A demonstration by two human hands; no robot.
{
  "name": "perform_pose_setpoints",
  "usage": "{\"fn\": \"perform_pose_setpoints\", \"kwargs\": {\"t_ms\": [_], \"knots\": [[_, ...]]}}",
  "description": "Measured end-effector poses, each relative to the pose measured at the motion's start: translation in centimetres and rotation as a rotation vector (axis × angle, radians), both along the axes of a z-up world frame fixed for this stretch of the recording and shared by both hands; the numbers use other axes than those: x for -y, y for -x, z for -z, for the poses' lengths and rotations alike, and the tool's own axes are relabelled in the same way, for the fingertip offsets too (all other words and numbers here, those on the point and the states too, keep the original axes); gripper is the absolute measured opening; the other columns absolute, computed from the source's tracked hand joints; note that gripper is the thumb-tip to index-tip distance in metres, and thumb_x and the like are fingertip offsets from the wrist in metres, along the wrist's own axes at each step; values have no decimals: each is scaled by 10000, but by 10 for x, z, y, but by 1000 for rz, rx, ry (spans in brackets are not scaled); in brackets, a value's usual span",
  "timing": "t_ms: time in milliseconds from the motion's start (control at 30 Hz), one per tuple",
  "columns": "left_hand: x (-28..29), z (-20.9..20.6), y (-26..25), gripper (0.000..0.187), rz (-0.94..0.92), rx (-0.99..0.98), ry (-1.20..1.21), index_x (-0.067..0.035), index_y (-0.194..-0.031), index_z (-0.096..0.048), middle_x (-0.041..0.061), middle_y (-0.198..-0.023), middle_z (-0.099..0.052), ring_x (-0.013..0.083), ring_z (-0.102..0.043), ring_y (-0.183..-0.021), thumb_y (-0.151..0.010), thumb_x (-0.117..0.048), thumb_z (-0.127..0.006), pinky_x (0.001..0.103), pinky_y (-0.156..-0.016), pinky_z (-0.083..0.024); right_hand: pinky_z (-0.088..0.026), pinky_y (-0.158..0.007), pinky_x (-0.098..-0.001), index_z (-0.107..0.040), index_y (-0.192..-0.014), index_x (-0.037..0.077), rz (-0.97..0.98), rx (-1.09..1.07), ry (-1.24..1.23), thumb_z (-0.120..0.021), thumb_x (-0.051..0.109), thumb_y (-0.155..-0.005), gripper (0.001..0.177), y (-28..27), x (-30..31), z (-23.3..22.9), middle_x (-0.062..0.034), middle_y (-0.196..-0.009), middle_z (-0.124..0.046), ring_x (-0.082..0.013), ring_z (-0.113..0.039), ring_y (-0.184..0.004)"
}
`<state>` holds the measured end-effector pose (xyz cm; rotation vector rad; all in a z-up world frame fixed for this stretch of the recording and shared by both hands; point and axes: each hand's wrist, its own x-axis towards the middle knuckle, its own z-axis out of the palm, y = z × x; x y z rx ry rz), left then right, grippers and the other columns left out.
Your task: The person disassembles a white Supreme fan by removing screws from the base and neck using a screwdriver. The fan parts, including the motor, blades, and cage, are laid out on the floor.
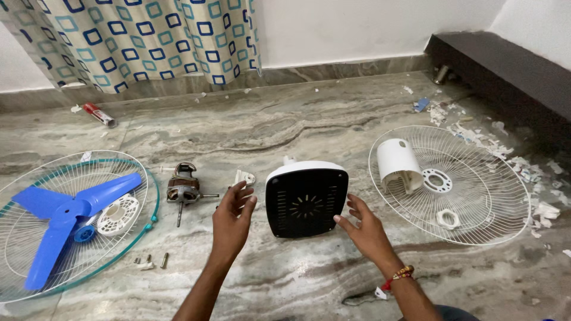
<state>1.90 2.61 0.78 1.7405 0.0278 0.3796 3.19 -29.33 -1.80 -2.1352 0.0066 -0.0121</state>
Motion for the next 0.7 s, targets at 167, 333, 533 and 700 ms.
{"fn": "perform_pose_setpoints", "kwargs": {"t_ms": [167, 333, 533, 700], "knots": [[-6, 1, -9, 275, -113, 12, 210, 20, -1145, -709, 103, -930, -760, 153, -713, -825, -980, -198, -690, 287, -756, -569, -519, -1047, -462, -462, -1493, 129, 6, 6, -2, -743, 333, -883, 702, -1, -4, -13, -120, -1478, -592, -286, -588, -1351], [-12, 17, -17, 239, -167, -137, 442, 16, -1054, -710, 71, -864, -738, 145, -697, -748, -962, -203, -693, 283, -708, -561, -528, -1022, -448, -471, -1481, 111, -16, -40, -27, -745, 305, -863, 704, -7, -15, -8, -107, -1385, -658, -266, -630, -1300], [-18, 42, -20, 244, -163, -94, 538, -31, -884, -629, 43, -686, -597, 134, -582, -620, -978, -254, -652, 301, -628, -518, -581, -968, -385, -527, -1399, 60, -25, -87, 9, -766, 305, -862, 636, -24, -25, 6, -132, -1231, -749, -272, -749, -1134], [-15, 43, -22, 471, -137, -26, 587, -57, -747, -502, 24, -633, -478, 132, -471, -557, -1105, -352, -577, 329, -566, -460, -559, -974, -383, -577, -1359, 64, -67, -63, 66, -789, 280, -846, 596, -31, -25, 7, -137, -1253, -743, -250, -716, -1168]]}}
